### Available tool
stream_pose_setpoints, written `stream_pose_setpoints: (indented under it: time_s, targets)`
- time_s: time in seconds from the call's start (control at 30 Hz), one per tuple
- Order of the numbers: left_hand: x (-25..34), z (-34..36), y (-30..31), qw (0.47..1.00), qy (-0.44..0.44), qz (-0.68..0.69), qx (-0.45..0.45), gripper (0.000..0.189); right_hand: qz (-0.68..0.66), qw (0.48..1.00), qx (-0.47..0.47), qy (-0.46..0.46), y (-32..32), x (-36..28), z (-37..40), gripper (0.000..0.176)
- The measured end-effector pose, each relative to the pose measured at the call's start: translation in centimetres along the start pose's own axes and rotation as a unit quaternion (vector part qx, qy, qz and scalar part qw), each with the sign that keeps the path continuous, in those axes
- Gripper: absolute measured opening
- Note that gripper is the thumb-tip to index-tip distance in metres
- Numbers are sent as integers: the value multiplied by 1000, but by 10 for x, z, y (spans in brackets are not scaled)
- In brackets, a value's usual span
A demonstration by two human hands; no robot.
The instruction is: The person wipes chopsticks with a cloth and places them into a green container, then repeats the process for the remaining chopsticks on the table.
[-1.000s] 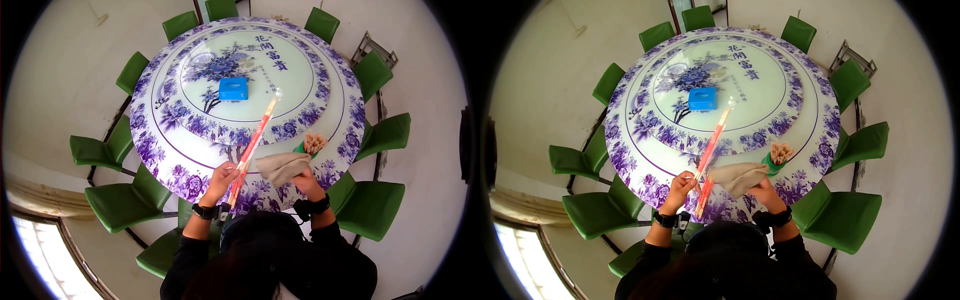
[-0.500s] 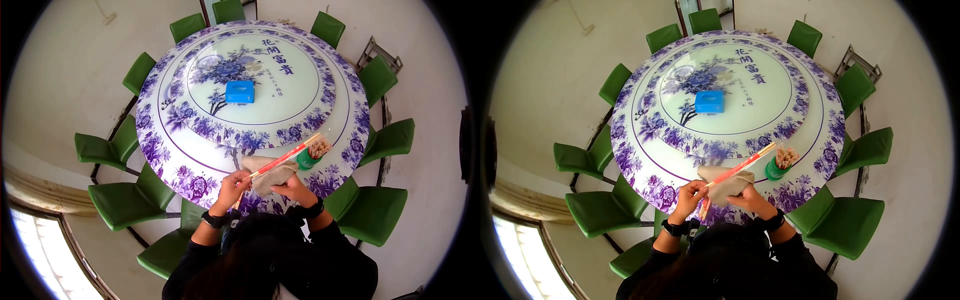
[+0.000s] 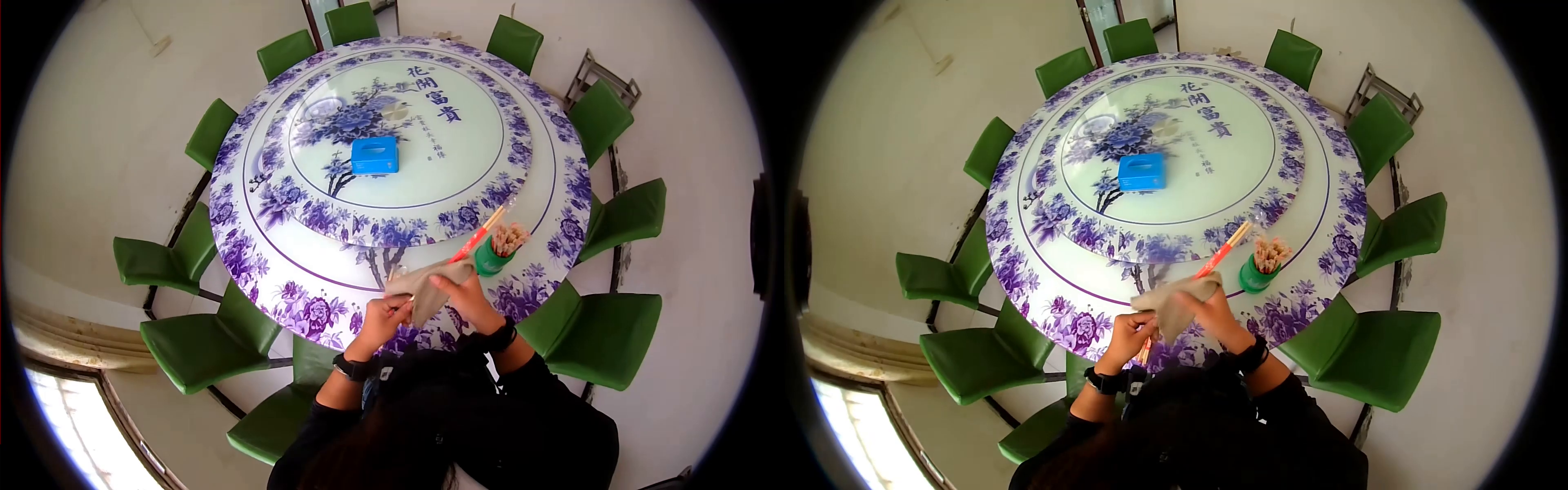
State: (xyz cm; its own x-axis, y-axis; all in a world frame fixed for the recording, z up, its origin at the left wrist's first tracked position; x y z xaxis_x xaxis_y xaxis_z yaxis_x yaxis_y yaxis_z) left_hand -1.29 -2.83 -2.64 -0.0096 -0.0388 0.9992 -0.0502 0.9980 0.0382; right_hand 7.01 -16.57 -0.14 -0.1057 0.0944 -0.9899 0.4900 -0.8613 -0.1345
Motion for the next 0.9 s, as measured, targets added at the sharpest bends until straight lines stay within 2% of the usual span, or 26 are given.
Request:
stream_pose_setpoints:
  time_s: [0.03, 0.1, 0.13, 0.2, 0.33, 0.4, 0.47, 0.6, 0.67, 0.77, 0.9]
  targets:
    - [0, 0, 1, 1000, -3, 19, 5, 15, 0, 1000, 1, 0, 5, -2, -3, 17]
    - [-3, 2, 6, 1000, -1, 13, 0, 16, -106, 990, 77, -43, 28, -3, -10, 17]
    - [-5, 4, 10, 1000, 1, 5, -5, 16, -108, 990, 78, -43, 36, -7, -15, 17]
    - [-10, 7, 13, 1000, 5, -19, -15, 15, -128, 980, 143, 47, 54, -19, -19, 18]
    - [-11, 7, 11, 1000, 8, -10, -19, 15, -150, 971, 171, 68, 47, -17, -18, 21]
    - [-9, 5, 12, 1000, -2, 14, -7, 15, -134, 981, 136, 30, 27, -8, -11, 23]
    - [-11, 4, 12, 1000, -2, 18, -9, 16, -8, 998, 60, -24, 1, 3, -1, 22]
    - [-7, 4, 10, 1000, -4, 19, -8, 16, -62, 997, 22, -35, -5, 13, 2, 19]
    - [1, 6, 10, 1000, -6, -18, -19, 16, -149, 986, 73, -26, 20, 0, -3, 18]
    - [-5, 10, 16, 999, -1, -22, -30, 15, -202, 968, 145, 46, 59, -17, -11, 21]
    - [-7, 10, 13, 999, 8, -21, -49, 14, -194, 951, 217, 101, 111, -16, -3, 24]
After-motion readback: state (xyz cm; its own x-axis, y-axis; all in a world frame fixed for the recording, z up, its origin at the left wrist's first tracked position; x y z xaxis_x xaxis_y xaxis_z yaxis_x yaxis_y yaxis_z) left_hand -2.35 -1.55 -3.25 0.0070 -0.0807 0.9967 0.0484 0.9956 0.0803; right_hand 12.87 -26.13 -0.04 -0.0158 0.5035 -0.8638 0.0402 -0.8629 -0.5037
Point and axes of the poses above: each hand's wrist, its own z-axis away from the middle knuckle, its own y-axis out of the back of the hand, x = y × z, the point moved 4 cm from there along -z, towards the middle knuckle, and after that the axes turned 7 degrees about -y, right-handed, at the moved point
